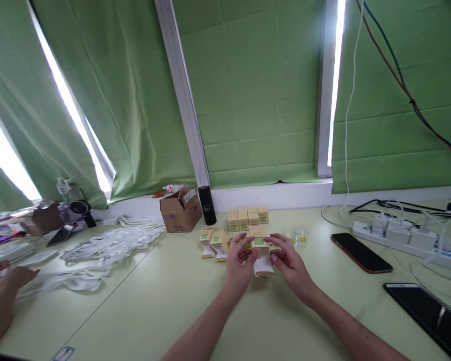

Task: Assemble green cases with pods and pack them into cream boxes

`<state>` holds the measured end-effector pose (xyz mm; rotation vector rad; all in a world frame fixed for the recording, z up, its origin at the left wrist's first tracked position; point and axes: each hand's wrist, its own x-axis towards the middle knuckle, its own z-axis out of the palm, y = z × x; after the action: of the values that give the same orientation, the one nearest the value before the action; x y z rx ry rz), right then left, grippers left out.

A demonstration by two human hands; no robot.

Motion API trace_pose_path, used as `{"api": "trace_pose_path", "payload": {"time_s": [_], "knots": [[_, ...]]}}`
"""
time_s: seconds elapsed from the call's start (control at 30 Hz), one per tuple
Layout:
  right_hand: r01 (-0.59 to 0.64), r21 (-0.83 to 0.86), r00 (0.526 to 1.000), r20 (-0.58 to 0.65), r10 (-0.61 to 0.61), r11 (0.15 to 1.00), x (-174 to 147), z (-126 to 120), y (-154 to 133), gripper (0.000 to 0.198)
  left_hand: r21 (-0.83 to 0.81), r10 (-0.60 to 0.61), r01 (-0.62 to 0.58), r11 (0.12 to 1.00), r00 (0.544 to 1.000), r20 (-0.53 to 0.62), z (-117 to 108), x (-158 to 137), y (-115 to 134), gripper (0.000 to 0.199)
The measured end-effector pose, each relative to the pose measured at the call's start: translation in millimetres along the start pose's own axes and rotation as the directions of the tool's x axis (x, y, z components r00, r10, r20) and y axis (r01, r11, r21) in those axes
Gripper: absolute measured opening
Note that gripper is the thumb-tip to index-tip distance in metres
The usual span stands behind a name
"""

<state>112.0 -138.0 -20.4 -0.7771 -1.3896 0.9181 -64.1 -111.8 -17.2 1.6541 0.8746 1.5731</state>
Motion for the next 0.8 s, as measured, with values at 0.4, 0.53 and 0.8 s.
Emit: {"api": "trace_pose_path", "payload": {"time_s": [0.4,0.53,0.8], "knots": [[0.009,0.046,0.998,-0.056,-0.006,0.999,4.1,0.2,2.6,0.036,0.009,0.006,-0.006,1.0,1.0,0.004,2.4,-2.4,4.2,0.032],[0.001,0.03,0.997,-0.081,0.002,1.0,5.1,1.8,2.5,0.037,0.02,-0.01,0.01,1.0,1.0,0.01,3.8,-2.8,6.1,0.031],[-0.005,0.007,0.995,-0.098,0.006,1.0,4.6,3.1,5.9,0.037,0.022,-0.007,0.007,1.0,1.0,0.005,5.1,-4.1,4.9,0.03]]}}
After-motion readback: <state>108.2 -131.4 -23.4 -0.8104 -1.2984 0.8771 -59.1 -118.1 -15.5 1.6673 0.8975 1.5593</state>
